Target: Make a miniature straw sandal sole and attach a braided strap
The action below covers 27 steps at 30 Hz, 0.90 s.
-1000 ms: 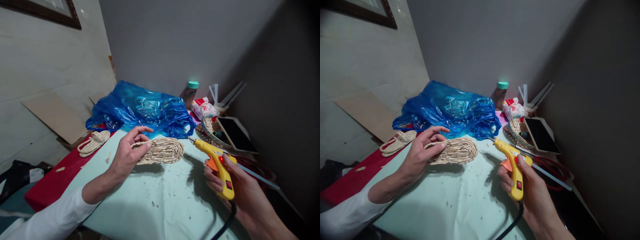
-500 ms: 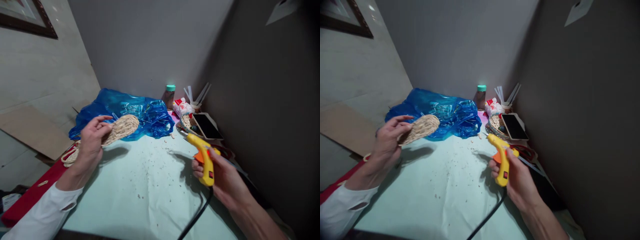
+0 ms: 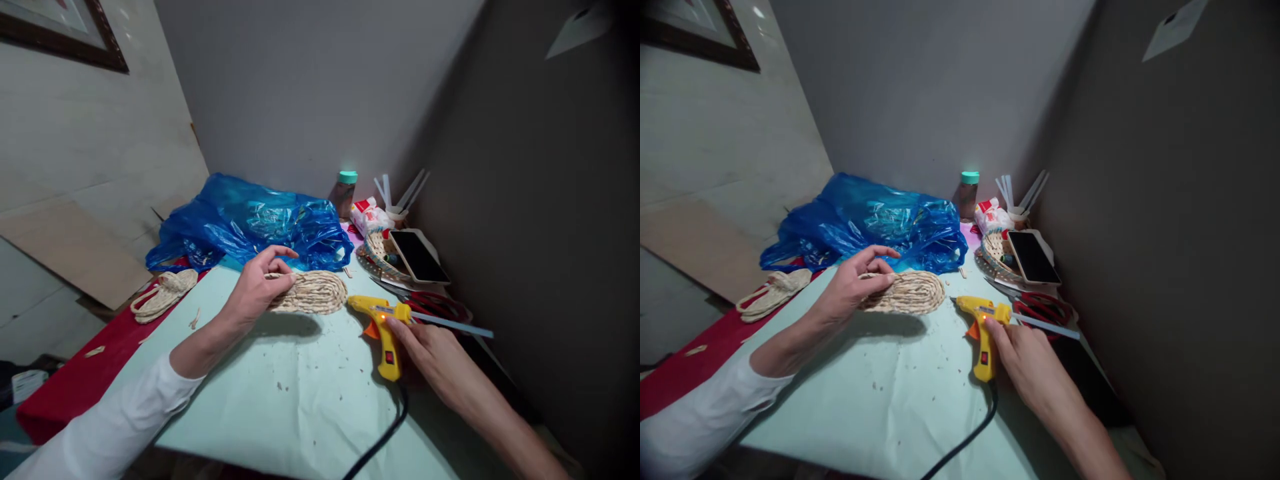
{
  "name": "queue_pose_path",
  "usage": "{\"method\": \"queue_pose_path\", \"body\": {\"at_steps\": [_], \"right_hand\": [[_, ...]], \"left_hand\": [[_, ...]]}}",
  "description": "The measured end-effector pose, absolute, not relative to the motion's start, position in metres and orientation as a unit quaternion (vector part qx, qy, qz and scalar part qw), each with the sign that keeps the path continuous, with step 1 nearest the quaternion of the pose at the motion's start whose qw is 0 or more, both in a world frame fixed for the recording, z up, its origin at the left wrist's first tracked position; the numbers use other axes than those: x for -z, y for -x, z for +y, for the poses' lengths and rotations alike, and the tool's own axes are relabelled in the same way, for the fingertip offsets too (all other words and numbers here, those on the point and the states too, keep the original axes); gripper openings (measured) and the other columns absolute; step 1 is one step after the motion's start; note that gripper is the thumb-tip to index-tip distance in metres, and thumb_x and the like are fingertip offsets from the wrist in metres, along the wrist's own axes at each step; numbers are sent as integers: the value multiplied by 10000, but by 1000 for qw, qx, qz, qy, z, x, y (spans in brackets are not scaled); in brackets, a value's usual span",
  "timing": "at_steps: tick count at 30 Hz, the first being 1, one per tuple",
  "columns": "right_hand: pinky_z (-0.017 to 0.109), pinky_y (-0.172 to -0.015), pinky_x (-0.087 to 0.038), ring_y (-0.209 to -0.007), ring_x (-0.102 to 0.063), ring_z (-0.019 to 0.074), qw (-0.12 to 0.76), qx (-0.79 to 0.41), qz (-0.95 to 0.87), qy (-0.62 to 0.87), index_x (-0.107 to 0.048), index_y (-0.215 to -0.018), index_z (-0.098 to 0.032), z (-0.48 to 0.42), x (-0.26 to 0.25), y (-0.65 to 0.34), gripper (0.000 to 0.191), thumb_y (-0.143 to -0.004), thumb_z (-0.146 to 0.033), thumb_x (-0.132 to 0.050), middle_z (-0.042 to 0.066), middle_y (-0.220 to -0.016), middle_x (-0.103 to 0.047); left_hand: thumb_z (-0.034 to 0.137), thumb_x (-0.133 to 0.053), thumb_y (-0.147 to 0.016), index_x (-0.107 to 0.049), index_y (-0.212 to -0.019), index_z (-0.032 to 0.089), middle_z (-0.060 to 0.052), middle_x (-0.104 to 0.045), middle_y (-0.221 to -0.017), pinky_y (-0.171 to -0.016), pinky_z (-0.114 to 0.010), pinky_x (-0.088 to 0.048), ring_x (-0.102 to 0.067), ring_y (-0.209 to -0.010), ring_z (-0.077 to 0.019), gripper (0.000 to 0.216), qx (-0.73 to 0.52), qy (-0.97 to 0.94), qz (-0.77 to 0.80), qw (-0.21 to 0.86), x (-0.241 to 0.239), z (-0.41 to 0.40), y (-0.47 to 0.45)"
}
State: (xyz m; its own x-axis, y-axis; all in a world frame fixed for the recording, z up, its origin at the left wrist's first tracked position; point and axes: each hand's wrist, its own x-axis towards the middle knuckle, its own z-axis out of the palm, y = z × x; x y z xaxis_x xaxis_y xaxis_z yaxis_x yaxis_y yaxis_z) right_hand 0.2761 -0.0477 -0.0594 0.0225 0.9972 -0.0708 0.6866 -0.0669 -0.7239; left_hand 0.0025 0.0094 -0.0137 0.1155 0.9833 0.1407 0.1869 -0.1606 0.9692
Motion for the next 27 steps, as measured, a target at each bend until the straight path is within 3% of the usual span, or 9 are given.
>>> {"method": "queue_pose_path", "body": {"at_steps": [3, 5, 7, 9, 11, 15, 19, 27], "right_hand": [[313, -502, -228, -439, -407, 162, 170, -151, -709, 667, -520, -578, -216, -56, 47, -274, 431, -925, -465, -466, 32, -489, -508], [304, -507, -297, -482, -503, 177, 221, -139, -737, 623, -574, -722, -219, -58, 33, -264, 337, -926, -466, -471, 32, -572, -589], [315, -617, -409, -653, -608, 205, 321, -115, -743, 576, -601, -825, -217, -55, 18, -250, 255, -925, -417, -479, 56, -756, -666], [349, -804, -449, -928, -643, 256, 358, -156, -749, 536, -614, -972, -212, -47, 9, -235, 216, -893, -395, -533, 87, -1002, -693], [378, -890, -433, -1050, -612, 274, 326, -244, -752, 518, -598, -1092, -211, -38, 8, -223, 287, -881, -399, -546, 90, -1142, -668], [358, -794, -434, -912, -616, 241, 281, -338, -740, 509, -576, -1045, -198, -29, 21, -212, 238, -893, -356, -484, 59, -983, -677], [308, -686, -400, -734, -574, 185, 317, -334, -720, 519, -545, -895, -201, -28, 33, -210, 123, -860, -277, -455, 19, -808, -643], [276, -628, -370, -603, -540, 145, 343, -328, -705, 526, -543, -809, -209, -29, 42, -203, 62, -806, -259, -506, -11, -711, -626]], "left_hand": [[218, -630, -740, -580, -1058, 188, 39, -553, -711, -488, -208, -347, -459, -546, -92, 323, -429, -622, 487, 438, 15, 3, -8], [208, -626, -730, -587, -1036, 188, 35, -570, -708, -536, -219, -392, -504, -595, -109, 309, -417, -644, 484, 421, 16, -3, -12], [198, -623, -727, -593, -1026, 190, 33, -581, -705, -579, -229, -423, -539, -641, -125, 300, -404, -670, 478, 399, 17, -8, -18], [183, -607, -743, -594, -1041, 195, 34, -579, -704, -582, -230, -432, -551, -646, -128, 299, -397, -690, 472, 379, 18, -13, -23], [161, -586, -762, -588, -1070, 193, 30, -584, -718, -580, -231, -442, -565, -650, -128, 310, -396, -706, 465, 358, 21, -17, -28], [120, -578, -770, -583, -1077, 185, 15, -612, -772, -629, -237, -475, -609, -704, -133, 314, -392, -741, 454, 302, 26, -20, -35], [108, -581, -790, -577, -1097, 197, 23, -627, -783, -649, -235, -488, -621, -693, -123, 320, -375, -760, 460, 267, 31, -20, -35], [108, -582, -805, -565, -1113, 188, 30, -653, -807, -683, -220, -500, -641, -698, -107, 319, -369, -780, 449, 233, 35, -24, -37]]}}
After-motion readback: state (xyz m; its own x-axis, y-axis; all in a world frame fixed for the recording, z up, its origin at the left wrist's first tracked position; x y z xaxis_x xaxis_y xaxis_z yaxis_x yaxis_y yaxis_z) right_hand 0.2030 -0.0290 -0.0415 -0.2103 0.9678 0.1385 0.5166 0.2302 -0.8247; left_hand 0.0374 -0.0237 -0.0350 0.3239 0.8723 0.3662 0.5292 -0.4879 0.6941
